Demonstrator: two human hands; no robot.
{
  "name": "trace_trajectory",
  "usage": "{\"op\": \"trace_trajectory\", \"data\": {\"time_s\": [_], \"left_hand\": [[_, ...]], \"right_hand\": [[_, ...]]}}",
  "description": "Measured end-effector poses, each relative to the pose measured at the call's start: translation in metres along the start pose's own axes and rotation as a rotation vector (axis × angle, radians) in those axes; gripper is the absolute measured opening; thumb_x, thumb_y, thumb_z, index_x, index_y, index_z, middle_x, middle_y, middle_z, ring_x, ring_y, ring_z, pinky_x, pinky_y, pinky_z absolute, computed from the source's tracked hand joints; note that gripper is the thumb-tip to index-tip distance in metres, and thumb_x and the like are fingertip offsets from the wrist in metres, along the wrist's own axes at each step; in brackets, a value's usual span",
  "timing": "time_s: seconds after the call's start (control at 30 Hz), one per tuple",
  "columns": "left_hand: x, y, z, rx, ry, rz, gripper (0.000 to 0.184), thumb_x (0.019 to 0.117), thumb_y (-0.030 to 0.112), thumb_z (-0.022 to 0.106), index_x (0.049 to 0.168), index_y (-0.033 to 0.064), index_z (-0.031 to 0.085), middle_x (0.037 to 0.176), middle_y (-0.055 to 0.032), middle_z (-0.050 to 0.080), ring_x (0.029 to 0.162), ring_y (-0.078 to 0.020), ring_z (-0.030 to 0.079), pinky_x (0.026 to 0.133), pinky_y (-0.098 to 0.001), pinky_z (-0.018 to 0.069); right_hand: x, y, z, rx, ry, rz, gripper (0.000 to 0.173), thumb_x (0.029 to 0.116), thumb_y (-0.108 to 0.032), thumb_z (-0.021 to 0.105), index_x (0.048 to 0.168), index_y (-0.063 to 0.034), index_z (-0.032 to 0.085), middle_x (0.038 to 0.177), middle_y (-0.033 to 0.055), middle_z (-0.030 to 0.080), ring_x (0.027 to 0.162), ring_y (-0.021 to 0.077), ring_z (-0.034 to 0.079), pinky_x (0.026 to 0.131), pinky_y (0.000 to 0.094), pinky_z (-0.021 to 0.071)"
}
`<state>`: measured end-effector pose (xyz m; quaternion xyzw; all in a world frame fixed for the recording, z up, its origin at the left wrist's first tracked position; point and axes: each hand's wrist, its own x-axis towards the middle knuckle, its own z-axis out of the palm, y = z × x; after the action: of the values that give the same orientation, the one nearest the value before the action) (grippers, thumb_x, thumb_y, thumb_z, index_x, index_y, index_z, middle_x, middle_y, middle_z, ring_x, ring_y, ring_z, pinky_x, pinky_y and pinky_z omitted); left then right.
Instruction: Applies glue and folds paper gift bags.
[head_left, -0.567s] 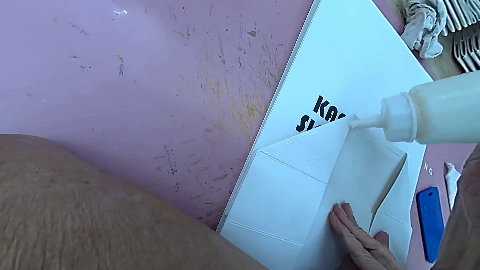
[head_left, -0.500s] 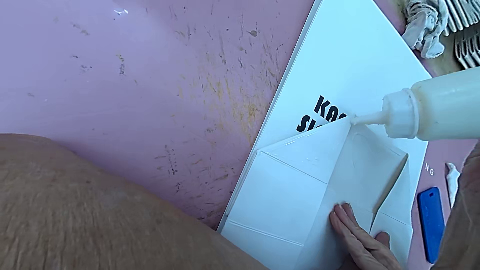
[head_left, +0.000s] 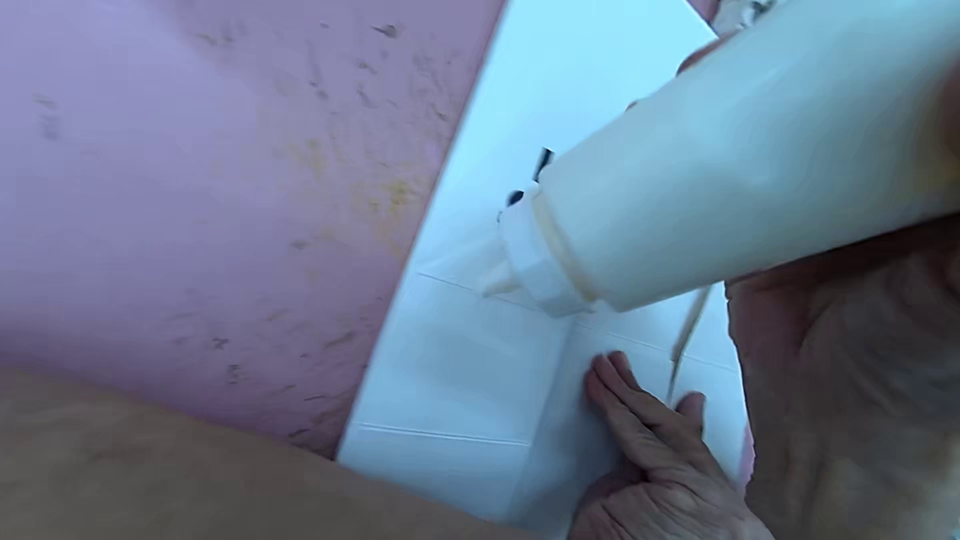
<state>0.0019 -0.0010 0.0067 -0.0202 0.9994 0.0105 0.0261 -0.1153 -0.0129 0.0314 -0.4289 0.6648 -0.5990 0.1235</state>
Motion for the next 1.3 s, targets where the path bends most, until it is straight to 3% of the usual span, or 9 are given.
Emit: {"op": "trace_trajectory", "data": {"time_s": [0.07,0.17,0.27,0.33,0.47,0.67,0.97,1.17,1.3], "left_hand": [[-0.002,0.008,0.006,0.073,0.057,-0.055,0.041,0.1017,0.005,0.046,0.140,0.0037,0.062,0.120,-0.0352,0.067,0.113,-0.0505,0.065,0.102,-0.0470,0.0457],[0.000,0.005,0.009,0.090,0.099,0.022,0.042,0.1025,0.010,0.046,0.141,-0.0007,0.059,0.115,-0.0376,0.067,0.100,-0.0561,0.067,0.088,-0.0570,0.0505],[0.002,0.002,0.009,0.158,0.056,0.114,0.044,0.1025,0.004,0.041,0.143,-0.0025,0.056,0.116,-0.0383,0.065,0.092,-0.0543,0.069,0.083,-0.0563,0.0517],[0.003,-0.001,0.006,0.152,0.026,0.146,0.047,0.1008,-0.002,0.041,0.146,-0.0036,0.052,0.118,-0.0400,0.064,0.089,-0.0542,0.069,0.083,-0.0573,0.0511],[0.003,0.000,0.009,0.220,0.077,0.147,0.048,0.0982,-0.012,0.036,0.141,-0.0070,0.056,0.102,-0.0392,0.067,0.081,-0.0527,0.069,0.076,-0.0542,0.0525],[0.002,0.000,0.009,0.276,0.049,0.161,0.052,0.0966,-0.011,0.038,0.146,-0.0031,0.053,0.108,-0.0397,0.067,0.088,-0.0554,0.069,0.078,-0.0542,0.0528],[0.003,0.001,0.010,0.286,0.034,0.153,0.050,0.1009,-0.002,0.036,0.149,-0.0021,0.049,0.103,-0.0376,0.068,0.088,-0.0546,0.069,0.083,-0.0562,0.0529],[0.003,0.001,0.012,0.270,0.074,0.148,0.050,0.1011,-0.002,0.034,0.148,-0.0016,0.051,0.100,-0.0354,0.070,0.086,-0.0538,0.070,0.083,-0.0557,0.0526],[0.003,0.003,0.013,0.258,0.071,0.128,0.049,0.1025,0.000,0.033,0.148,-0.0010,0.052,0.103,-0.0356,0.070,0.087,-0.0542,0.070,0.084,-0.0569,0.0517]], "right_hand": [[-0.012,0.000,-0.034,-0.077,0.105,-0.060,0.010,0.1027,-0.014,0.057,0.112,-0.0097,0.060,0.103,-0.0043,0.070,0.100,0.0051,0.068,0.086,0.0218,0.0578],[-0.032,0.000,-0.094,-0.104,0.204,-0.129,0.016,0.1063,-0.014,0.047,0.114,-0.0126,0.062,0.106,-0.0027,0.070,0.104,0.0097,0.069,0.091,0.0286,0.0584],[-0.038,0.006,-0.122,-0.117,0.385,-0.137,0.033,0.0955,-0.021,0.071,0.121,-0.0104,0.053,0.108,0.0041,0.072,0.100,0.0208,0.073,0.087,0.0377,0.0630],[-0.046,0.012,-0.127,-0.182,0.493,-0.079,0.048,0.0866,-0.024,0.081,0.122,-0.0117,0.051,0.105,0.0024,0.072,0.095,0.0207,0.074,0.084,0.0392,0.0639],[-0.068,0.022,-0.131,-0.217,0.583,-0.059,0.048,0.0797,-0.020,0.085,0.116,-0.0165,0.053,0.099,-0.0030,0.073,0.093,0.0175,0.074,0.083,0.0397,0.0647],[-0.088,0.028,-0.156,-0.267,0.694,-0.056,0.049,0.0760,-0.023,0.086,0.112,-0.0118,0.055,0.094,0.0010,0.073,0.089,0.0194,0.075,0.080,0.0399,0.0650],[-0.057,0.026,-0.136,-0.223,0.576,-0.096,0.050,0.0795,-0.018,0.086,0.117,-0.0111,0.053,0.102,0.0046,0.073,0.095,0.0232,0.075,0.083,0.0412,0.0648],[-0.030,0.024,-0.115,-0.232,0.462,-0.126,0.033,0.0876,-0.013,0.078,0.111,-0.0103,0.056,0.099,0.0005,0.071,0.092,0.0153,0.073,0.080,0.0302,0.0635],[-0.005,0.027,-0.107,-0.230,0.518,-0.135,0.030,0.0858,-0.009,0.080,0.107,-0.0093,0.058,0.093,-0.0015,0.072,0.088,0.0127,0.074,0.080,0.0277,0.0639]]}}
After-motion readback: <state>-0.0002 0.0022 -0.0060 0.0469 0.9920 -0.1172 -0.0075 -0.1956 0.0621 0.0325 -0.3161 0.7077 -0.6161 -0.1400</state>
